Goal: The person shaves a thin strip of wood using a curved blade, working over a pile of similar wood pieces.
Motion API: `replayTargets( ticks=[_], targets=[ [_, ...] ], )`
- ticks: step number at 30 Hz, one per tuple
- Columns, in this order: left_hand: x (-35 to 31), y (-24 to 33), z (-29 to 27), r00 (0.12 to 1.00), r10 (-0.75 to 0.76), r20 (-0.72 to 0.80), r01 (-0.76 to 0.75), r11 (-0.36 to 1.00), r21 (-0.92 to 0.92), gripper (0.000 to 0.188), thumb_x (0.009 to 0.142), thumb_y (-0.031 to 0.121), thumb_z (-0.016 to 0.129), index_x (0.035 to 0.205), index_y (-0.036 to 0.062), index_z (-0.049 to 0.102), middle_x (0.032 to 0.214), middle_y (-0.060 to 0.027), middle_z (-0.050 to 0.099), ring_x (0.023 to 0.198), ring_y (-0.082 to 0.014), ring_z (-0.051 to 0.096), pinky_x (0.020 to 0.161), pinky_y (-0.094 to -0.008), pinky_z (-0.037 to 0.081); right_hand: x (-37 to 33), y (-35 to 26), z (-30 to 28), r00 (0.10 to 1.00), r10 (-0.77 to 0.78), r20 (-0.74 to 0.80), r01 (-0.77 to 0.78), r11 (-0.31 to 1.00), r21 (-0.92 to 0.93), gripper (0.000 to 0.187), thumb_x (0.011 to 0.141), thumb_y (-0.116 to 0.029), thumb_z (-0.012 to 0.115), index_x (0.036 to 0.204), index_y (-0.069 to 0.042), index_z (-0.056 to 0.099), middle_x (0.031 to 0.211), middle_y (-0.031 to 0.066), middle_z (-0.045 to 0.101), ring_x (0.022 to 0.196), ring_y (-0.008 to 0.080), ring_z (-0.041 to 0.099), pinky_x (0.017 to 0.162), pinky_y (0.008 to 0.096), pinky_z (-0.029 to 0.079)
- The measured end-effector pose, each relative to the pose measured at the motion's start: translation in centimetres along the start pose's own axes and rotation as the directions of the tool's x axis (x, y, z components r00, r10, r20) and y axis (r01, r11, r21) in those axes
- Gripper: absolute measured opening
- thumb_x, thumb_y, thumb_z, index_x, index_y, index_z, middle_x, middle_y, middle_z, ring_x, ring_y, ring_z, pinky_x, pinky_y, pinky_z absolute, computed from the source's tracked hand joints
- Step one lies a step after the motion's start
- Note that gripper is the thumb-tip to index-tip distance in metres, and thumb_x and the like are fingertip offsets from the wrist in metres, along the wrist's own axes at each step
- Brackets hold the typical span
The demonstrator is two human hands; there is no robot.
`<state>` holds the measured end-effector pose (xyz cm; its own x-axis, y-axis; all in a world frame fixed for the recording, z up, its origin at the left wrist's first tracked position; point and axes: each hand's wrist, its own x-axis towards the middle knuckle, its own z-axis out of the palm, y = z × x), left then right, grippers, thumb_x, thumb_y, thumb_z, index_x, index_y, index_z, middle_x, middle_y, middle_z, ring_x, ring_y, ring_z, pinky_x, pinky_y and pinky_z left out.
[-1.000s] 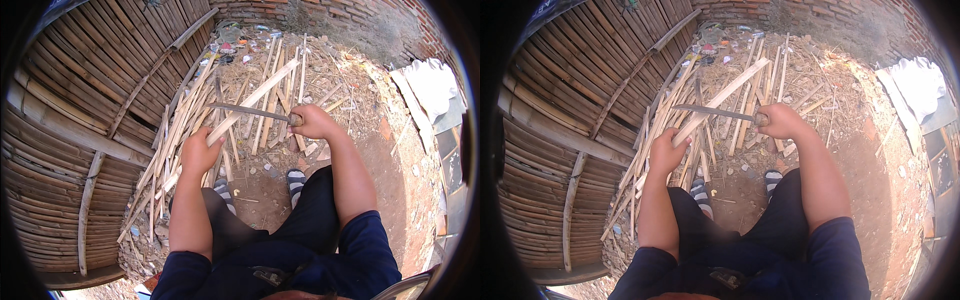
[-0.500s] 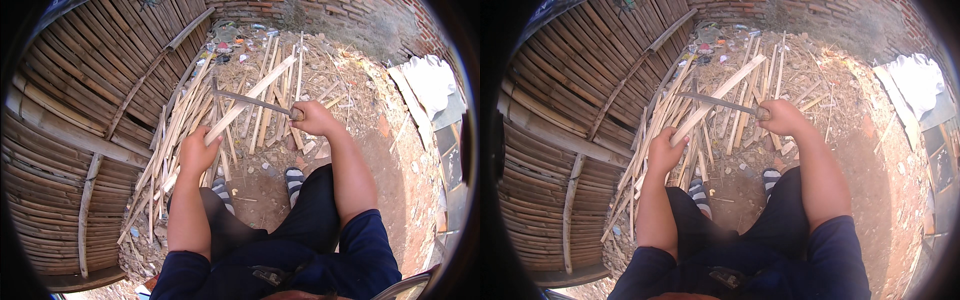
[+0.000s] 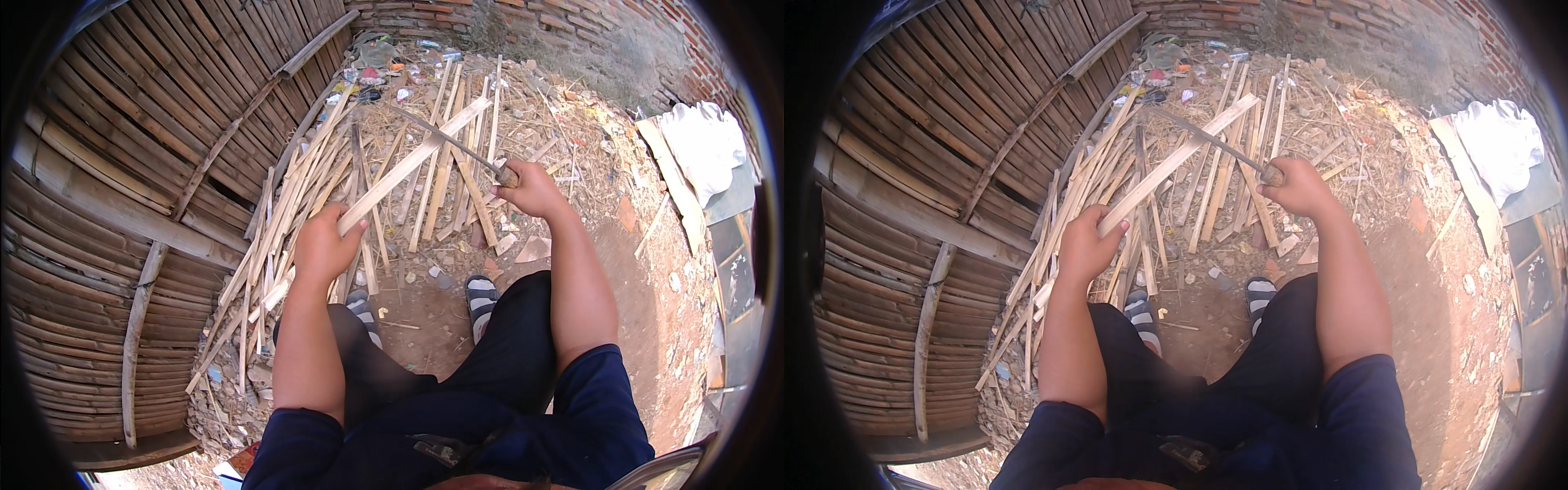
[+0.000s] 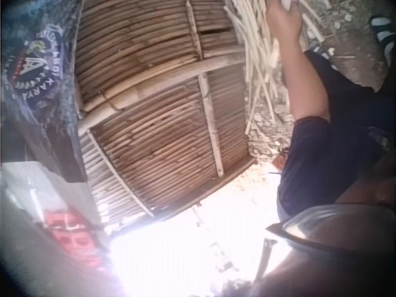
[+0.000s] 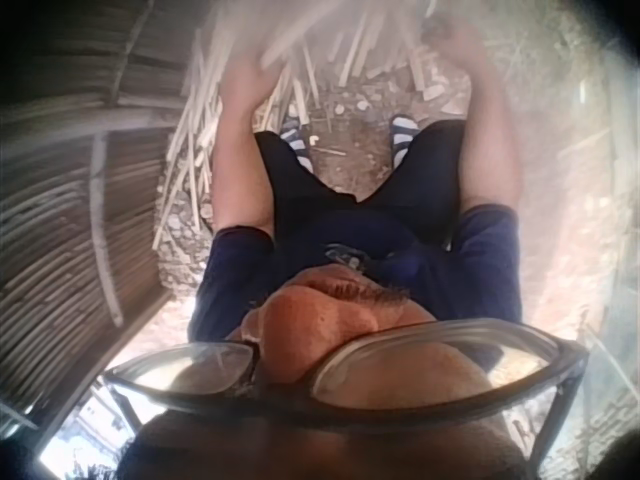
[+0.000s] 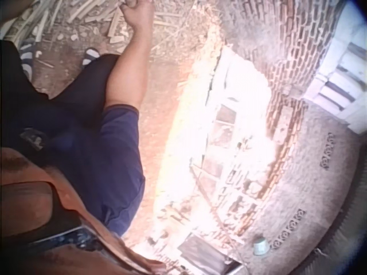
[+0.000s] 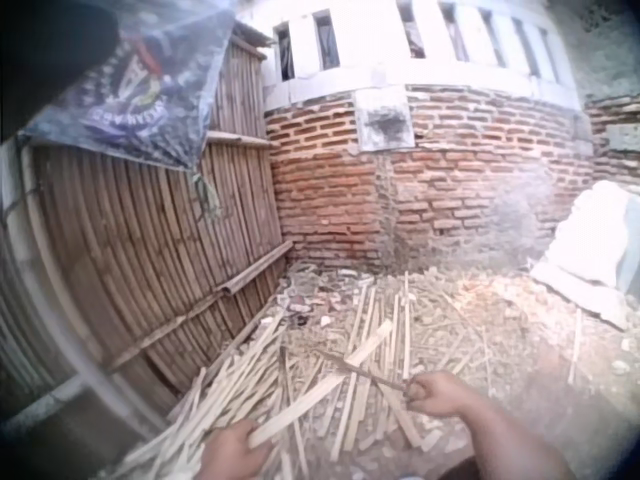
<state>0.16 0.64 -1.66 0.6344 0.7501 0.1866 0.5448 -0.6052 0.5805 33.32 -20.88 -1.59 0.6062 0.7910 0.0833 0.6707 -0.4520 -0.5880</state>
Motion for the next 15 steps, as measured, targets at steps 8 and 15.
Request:
replayTargets(
  ticks=[8, 15],
  targets=[
    [0.0, 0.5, -0.4, 0.999, -0.038, 0.030, 0.037, 0.998, 0.044, 0.038, 0.091, 0.031, 0.083, 0.114, 0.0013, 0.074, 0.096, -0.0208, 0.079, 0.087, -0.0368, 0.077, 0.080, -0.0439, 0.057, -0.3, -3.7, 1.3, 0.946, -0.195, 0.258, 0.230, 0.967, -0.113, 0.046, 0.083, -0.032, 0.087, 0.117, -0.003, 0.075, 0.100, 0.0235, 0.076, 0.100, 0.0434, 0.073, 0.089, 0.0499, 0.057],
    [-0.1, -0.2, 0.1, 1.000, 0.011, 0.004, -0.011, 1.000, 0.016, 0.037, 0.092, 0.031, 0.082, 0.114, 0.0015, 0.074, 0.095, -0.0203, 0.079, 0.088, -0.0363, 0.077, 0.080, -0.0433, 0.058, 0.0, -2.3, 0.1, 0.970, -0.118, 0.213, 0.134, 0.989, -0.063, 0.051, 0.083, -0.034, 0.088, 0.120, -0.001, 0.075, 0.106, 0.0253, 0.075, 0.103, 0.0428, 0.072, 0.091, 0.0485, 0.056]
  ],
)
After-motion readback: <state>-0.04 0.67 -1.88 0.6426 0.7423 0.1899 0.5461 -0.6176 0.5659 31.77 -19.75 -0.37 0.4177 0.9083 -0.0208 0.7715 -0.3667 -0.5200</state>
